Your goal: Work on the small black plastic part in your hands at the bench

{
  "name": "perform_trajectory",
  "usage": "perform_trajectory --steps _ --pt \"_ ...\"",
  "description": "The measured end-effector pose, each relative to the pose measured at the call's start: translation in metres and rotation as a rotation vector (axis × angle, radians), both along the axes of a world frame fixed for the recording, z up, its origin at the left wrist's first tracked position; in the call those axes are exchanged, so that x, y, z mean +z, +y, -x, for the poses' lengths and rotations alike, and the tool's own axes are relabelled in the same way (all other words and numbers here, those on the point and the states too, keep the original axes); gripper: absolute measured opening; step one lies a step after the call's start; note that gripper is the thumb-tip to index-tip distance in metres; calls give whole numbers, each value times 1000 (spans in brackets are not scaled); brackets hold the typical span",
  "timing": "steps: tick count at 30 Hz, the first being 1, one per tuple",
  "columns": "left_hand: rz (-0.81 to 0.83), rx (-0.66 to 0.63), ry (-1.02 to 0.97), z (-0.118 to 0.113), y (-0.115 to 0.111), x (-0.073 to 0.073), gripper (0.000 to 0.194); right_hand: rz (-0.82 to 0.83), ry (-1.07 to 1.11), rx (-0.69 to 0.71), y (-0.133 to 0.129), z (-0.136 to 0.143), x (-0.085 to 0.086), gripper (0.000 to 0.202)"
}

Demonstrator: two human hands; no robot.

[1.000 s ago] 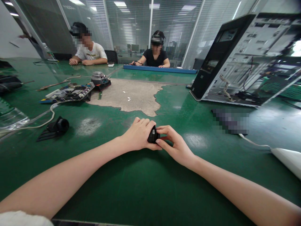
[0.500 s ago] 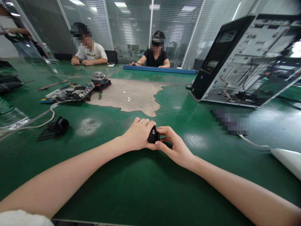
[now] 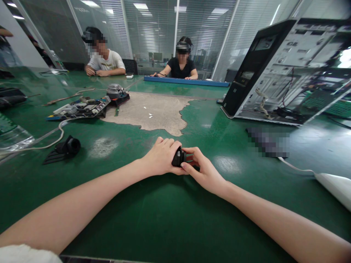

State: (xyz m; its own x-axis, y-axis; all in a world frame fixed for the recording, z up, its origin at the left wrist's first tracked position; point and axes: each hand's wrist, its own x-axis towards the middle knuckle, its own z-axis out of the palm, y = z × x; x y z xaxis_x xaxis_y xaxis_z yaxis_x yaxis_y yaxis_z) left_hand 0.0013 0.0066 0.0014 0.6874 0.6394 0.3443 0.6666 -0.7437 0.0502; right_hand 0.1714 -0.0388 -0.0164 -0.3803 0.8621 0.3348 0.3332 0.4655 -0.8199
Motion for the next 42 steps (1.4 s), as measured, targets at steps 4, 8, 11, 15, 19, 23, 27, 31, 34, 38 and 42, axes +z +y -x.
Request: perform_trajectory --steps 4,8,11,15,19,23,27,31,34,38,42 --pt "-12 -4 8 1 -1 0 62 -116 -16 -9 -2 0 2 29" --pt "-15 -1 1 1 -1 1 64 -109 -13 -14 -2 0 1 26" --pt "-3 1 4 0 -1 1 64 -48 1 -15 -1 0 -1 32" --pt "6 6 5 0 0 0 66 13 4 -2 1 0 -1 33" --pt "-8 -3 8 1 -1 0 64 -51 -1 -1 -1 0 1 33" --pt "-19 0 6 1 -1 0 63 -151 -11 -7 -2 0 3 20" --pt "-19 -1 5 0 -1 1 66 -135 20 -26 -2 0 2 19" --pt "-22 2 10 0 -1 1 66 -97 21 -56 -1 1 1 33" --pt "-22 -1 10 0 0 1 65 -74 -6 -35 -1 0 0 33" --pt "-17 -3 13 1 0 0 65 -21 -5 -2 -1 -1 -1 31" --pt "-29 9 31 1 0 0 62 -122 -12 -9 -2 -1 -1 23"
